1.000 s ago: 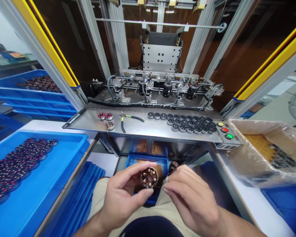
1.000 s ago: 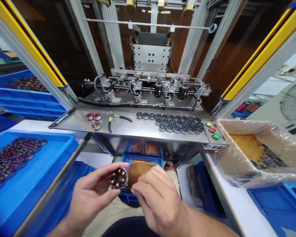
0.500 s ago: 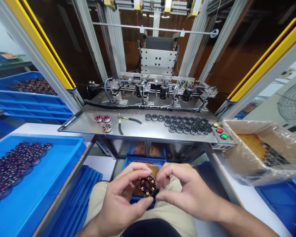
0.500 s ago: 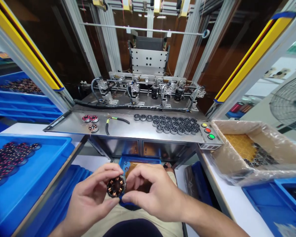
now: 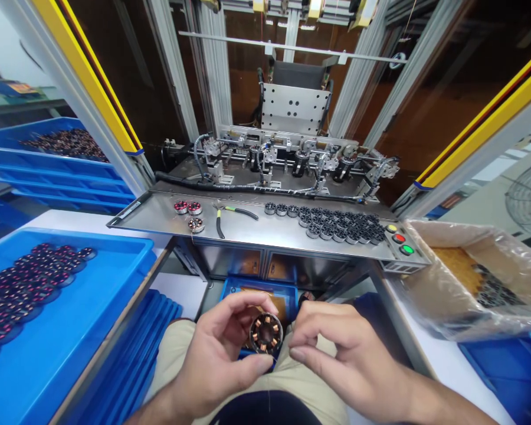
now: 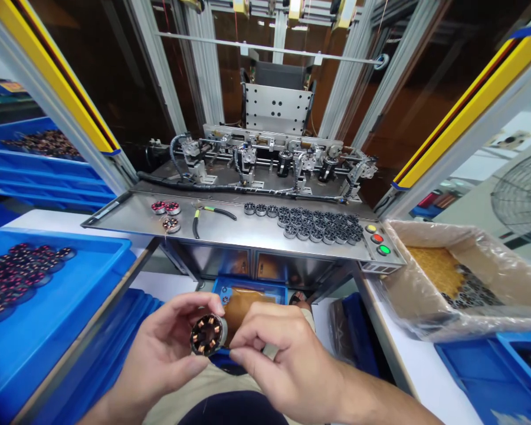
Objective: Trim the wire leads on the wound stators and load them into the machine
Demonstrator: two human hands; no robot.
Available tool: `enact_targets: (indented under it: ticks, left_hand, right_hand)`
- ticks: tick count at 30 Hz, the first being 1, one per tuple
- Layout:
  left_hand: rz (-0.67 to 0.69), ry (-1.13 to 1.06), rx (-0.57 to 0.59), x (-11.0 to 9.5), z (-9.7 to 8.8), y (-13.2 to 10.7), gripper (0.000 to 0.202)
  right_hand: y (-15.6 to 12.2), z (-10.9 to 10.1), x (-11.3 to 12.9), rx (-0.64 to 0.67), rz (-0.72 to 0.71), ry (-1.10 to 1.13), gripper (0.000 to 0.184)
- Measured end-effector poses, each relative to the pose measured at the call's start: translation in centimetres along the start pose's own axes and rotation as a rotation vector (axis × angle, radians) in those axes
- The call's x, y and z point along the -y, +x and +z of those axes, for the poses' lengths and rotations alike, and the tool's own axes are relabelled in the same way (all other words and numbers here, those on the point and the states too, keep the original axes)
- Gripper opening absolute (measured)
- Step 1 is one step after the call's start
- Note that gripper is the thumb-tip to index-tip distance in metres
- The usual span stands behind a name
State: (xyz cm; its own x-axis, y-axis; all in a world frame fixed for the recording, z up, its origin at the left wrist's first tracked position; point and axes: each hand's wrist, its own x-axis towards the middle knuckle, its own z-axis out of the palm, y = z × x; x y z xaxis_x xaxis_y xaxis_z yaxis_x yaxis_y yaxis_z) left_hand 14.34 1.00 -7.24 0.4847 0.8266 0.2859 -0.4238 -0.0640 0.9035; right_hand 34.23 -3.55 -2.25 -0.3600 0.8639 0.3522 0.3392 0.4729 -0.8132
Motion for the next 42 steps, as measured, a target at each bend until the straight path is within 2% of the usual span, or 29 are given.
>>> enact_targets:
  ticks: [2,4,5,8,10,12,15,18,21,24,29,31,35,37,39,40,42]
  left_hand:
    - [-0.041,-0.067,-0.006,0.1,0.1,0.0,0.049]
    - [-0.049,-0.085,-0.010,0.2,0.2,-0.2,0.048]
    - [-0.044,-0.092,-0.008,0.2,0.2,-0.3,0.048]
    - [-0.018,-0.120,0.007,0.2,0.3,-0.5,0.052]
    - [-0.020,-0.132,0.013,0.2,0.4,-0.6,0.053]
    - [-0.030,-0.138,0.021,0.1,0.5,-0.6,0.055]
    - [-0.022,-0.141,0.029,0.0,0.7,-0.5,0.058]
    - [0.014,-0.105,0.008,0.0,1.0,-0.5,0.058]
    - [0.107,-0.026,-0.046,0.2,1.2,-0.5,0.065]
    - [0.188,0.074,-0.084,0.2,1.3,-0.6,0.071]
    - [0.269,0.189,-0.112,-0.1,1.4,-0.7,0.071]
    - [0.293,0.220,-0.127,-0.1,1.4,-0.7,0.073]
    - [0.341,0.247,-0.157,0.1,1.6,-0.7,0.077]
    - [0.336,0.234,-0.168,0.1,1.6,-0.7,0.077]
    - [0.301,0.208,-0.165,-0.1,1.5,-0.7,0.075]
    - [0.275,0.181,-0.156,-0.2,1.4,-0.6,0.074]
    - [0.205,0.097,-0.115,-0.5,1.1,-0.5,0.072]
  right_hand:
    - [-0.1,0.2,-0.3,0.049,-0.086,-0.036,0.012]
    - [-0.3,0.2,-0.7,0.043,-0.218,-0.174,0.007]
    - [-0.4,0.2,-0.8,-0.001,-0.293,-0.276,0.002]
    - [-0.5,0.5,-1.2,-0.222,-0.516,-0.537,0.019]
    - [-0.4,0.9,-1.2,-0.327,-0.614,-0.561,0.015]
    - [-0.3,1.4,-0.9,-0.388,-0.636,-0.510,0.009]
    - [-0.1,2.1,-0.2,-0.399,-0.554,-0.354,0.007]
    - [-0.3,2.4,0.1,-0.364,-0.294,-0.130,0.015]
    - [-0.5,2.9,-0.4,-0.379,-0.062,0.096,0.014]
    - [-0.6,3.3,-1.1,-0.342,0.009,0.241,0.013]
    - [-0.8,3.5,-1.4,-0.255,0.107,0.371,0.016]
    - [-0.9,4.1,-1.6,-0.217,0.208,0.572,0.023]
    - [-1.2,6.4,-2.4,-0.104,0.391,1.192,0.037]
    - [-1.6,7.4,-3.1,-0.084,0.417,1.335,0.040]
    - [-2.1,7.4,-3.8,-0.067,0.384,1.273,0.042]
    - [-2.3,6.9,-4.1,-0.032,0.342,1.158,0.042]
    - [-2.7,5.0,-4.5,0.040,0.224,0.766,0.039]
